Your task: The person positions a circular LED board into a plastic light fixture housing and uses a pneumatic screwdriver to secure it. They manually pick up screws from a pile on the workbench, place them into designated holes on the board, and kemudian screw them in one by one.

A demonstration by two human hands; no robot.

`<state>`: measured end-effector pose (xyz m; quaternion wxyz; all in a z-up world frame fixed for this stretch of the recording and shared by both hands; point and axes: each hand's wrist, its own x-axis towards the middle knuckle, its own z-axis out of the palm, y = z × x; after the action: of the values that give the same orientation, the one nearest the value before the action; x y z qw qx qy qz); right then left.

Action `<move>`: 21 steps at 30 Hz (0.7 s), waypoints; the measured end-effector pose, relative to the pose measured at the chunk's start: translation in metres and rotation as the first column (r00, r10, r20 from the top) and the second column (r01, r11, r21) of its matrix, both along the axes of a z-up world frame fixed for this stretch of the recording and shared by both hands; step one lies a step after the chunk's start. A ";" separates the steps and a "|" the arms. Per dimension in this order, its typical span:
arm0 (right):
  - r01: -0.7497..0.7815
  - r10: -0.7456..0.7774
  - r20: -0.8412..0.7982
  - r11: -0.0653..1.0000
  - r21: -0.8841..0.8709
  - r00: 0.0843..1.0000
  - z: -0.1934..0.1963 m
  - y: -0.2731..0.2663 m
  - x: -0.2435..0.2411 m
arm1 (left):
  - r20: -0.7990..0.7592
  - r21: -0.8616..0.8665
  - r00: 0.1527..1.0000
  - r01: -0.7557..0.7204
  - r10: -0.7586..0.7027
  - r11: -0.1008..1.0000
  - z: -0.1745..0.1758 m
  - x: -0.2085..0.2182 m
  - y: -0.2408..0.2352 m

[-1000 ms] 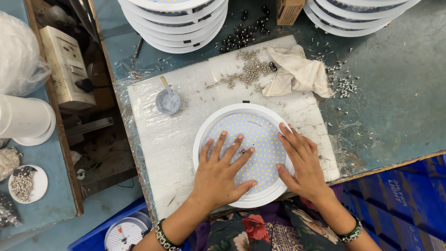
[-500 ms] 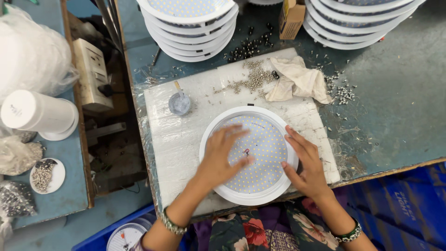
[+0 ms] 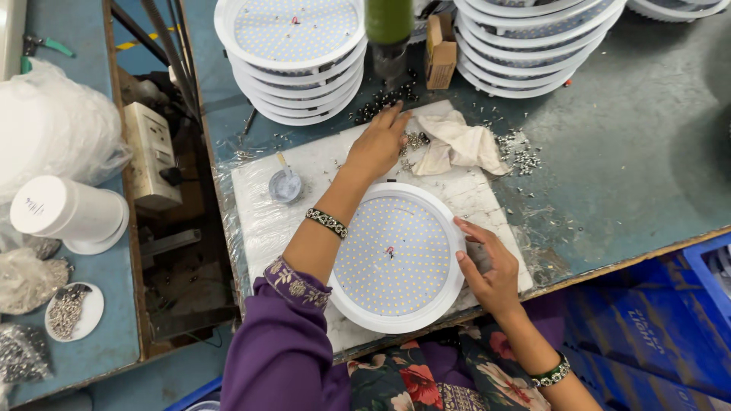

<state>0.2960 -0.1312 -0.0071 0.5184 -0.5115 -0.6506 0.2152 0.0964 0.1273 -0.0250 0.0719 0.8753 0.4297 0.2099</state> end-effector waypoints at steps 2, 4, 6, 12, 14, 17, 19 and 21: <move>-0.003 0.003 -0.012 1.000 -0.010 1.000 0.000 0.001 0.000 | -0.018 -0.045 1.000 0.024 -0.025 0.999 -0.010 -0.002 0.002; -0.005 0.005 -0.024 1.000 -0.017 1.000 0.000 0.003 0.001 | -0.019 -0.076 0.998 0.059 -0.061 0.995 -0.017 -0.006 -0.002; -0.006 0.005 -0.036 1.000 -0.020 0.999 -0.001 0.003 0.000 | -0.005 -0.093 0.994 0.105 -0.106 0.990 -0.020 -0.011 -0.011; -0.033 0.030 -0.104 0.999 -0.025 0.994 -0.001 0.005 0.001 | -0.207 -0.011 0.978 -0.019 0.017 1.000 0.001 -0.011 -0.025; -0.018 0.016 -0.087 0.999 -0.027 0.996 -0.001 0.003 0.001 | -0.147 0.027 0.988 -0.036 0.039 0.999 0.012 -0.008 -0.023; -0.009 0.006 -0.096 0.999 -0.032 0.995 0.000 0.001 0.001 | 0.050 -0.082 0.995 -0.085 0.089 0.993 0.030 -0.011 -0.016; -0.011 0.008 -0.109 1.000 -0.028 0.994 0.000 0.001 0.000 | 0.167 -0.257 0.975 -0.102 0.148 0.961 0.041 -0.019 -0.017; -0.013 0.010 -0.116 1.000 -0.020 0.993 -0.001 0.000 0.000 | 0.229 -0.468 0.948 -0.092 0.221 0.879 0.050 -0.029 -0.024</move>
<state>0.2961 -0.1307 -0.0079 0.5488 -0.4997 -0.6202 0.2541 0.0672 0.1036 0.0254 0.3147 0.7587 0.5221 0.2295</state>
